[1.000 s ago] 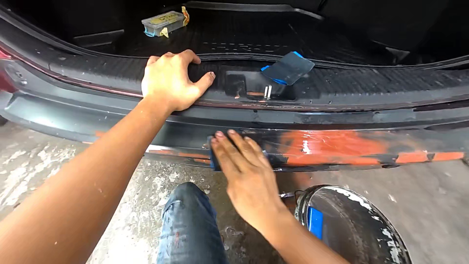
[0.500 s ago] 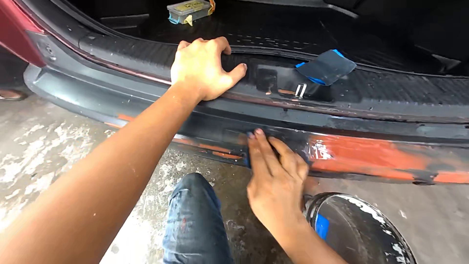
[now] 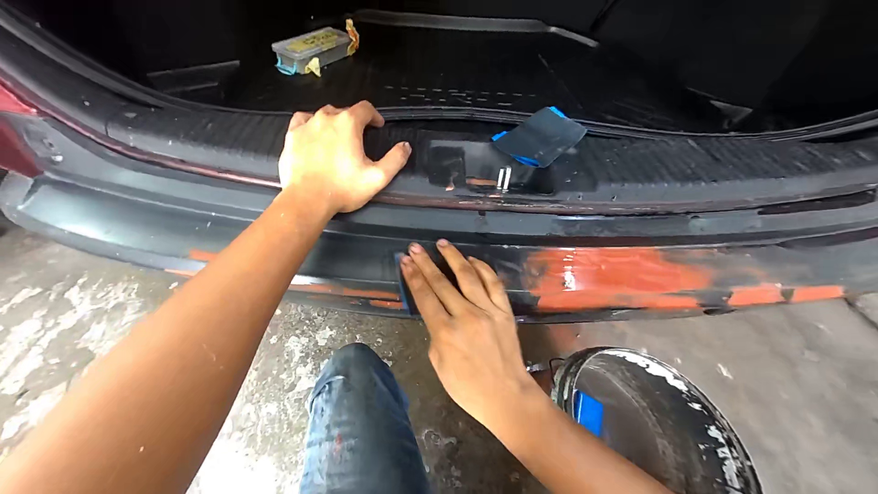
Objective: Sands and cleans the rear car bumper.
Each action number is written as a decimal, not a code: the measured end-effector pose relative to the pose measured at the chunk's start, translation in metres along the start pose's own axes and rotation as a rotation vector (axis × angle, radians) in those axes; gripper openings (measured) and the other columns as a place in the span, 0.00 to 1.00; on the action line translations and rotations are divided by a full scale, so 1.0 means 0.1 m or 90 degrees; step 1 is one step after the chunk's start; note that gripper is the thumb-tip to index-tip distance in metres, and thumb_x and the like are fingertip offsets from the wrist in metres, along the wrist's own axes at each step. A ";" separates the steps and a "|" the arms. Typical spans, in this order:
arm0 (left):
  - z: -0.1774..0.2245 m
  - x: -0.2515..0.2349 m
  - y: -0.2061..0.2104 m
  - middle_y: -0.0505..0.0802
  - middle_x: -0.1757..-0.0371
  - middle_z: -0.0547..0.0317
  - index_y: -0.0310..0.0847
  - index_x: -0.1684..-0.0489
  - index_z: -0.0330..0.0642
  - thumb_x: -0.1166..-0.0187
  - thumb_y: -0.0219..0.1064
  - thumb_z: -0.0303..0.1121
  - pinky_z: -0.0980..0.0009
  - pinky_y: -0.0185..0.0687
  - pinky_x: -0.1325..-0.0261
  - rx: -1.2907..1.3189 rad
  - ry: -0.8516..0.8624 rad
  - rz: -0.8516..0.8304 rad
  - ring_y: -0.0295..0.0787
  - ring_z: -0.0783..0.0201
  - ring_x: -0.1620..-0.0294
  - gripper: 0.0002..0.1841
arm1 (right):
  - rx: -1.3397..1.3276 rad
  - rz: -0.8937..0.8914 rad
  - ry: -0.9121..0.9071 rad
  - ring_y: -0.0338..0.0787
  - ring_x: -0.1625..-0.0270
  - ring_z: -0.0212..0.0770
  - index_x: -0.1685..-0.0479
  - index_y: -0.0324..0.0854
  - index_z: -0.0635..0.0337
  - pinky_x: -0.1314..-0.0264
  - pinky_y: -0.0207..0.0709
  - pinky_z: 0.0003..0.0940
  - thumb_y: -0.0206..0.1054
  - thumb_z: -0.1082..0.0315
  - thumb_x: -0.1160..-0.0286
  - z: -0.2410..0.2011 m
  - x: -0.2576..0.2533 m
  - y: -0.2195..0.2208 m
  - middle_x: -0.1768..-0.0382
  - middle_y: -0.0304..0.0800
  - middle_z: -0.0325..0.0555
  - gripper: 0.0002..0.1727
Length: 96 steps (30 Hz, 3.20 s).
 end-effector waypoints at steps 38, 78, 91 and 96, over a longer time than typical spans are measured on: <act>-0.31 -0.18 0.28 0.90 0.40 0.35 0.83 0.36 0.48 0.30 0.54 0.74 0.26 0.71 0.36 0.153 0.076 0.043 0.85 0.34 0.35 0.41 | -0.079 0.042 0.088 0.85 0.33 0.45 0.41 0.90 0.49 0.33 0.82 0.47 0.66 0.63 0.31 1.83 0.42 -0.41 0.40 0.90 0.41 0.19; -0.05 -0.03 0.00 0.93 0.44 0.38 0.85 0.37 0.58 0.34 0.44 0.78 0.21 0.69 0.46 0.011 -0.009 -0.003 0.86 0.27 0.39 0.42 | -0.047 0.008 0.014 0.53 0.04 0.40 0.08 0.64 0.43 0.04 0.49 0.56 0.47 0.49 0.17 1.14 0.63 -0.15 0.07 0.60 0.35 0.35; -0.05 -0.04 0.02 0.92 0.43 0.38 0.84 0.37 0.57 0.32 0.44 0.77 0.20 0.69 0.46 0.011 -0.001 0.004 0.86 0.27 0.39 0.42 | 0.049 0.026 0.113 0.58 0.06 0.46 0.11 0.68 0.49 0.07 0.59 0.53 0.58 0.74 0.24 1.11 0.71 -0.18 0.09 0.64 0.38 0.35; -0.07 -0.02 0.01 0.93 0.44 0.39 0.85 0.38 0.59 0.34 0.45 0.78 0.19 0.68 0.47 0.009 -0.012 0.002 0.86 0.27 0.40 0.41 | 0.034 0.006 0.224 0.59 0.07 0.60 0.13 0.68 0.61 0.10 0.56 0.61 0.61 0.67 0.24 0.65 0.48 -0.14 0.10 0.64 0.54 0.34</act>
Point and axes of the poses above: each hand's wrist, its own x-axis away from the middle knuckle, its own y-axis out of the palm, z = x × y, the point moved 6 cm from there along -x, towards the middle knuckle
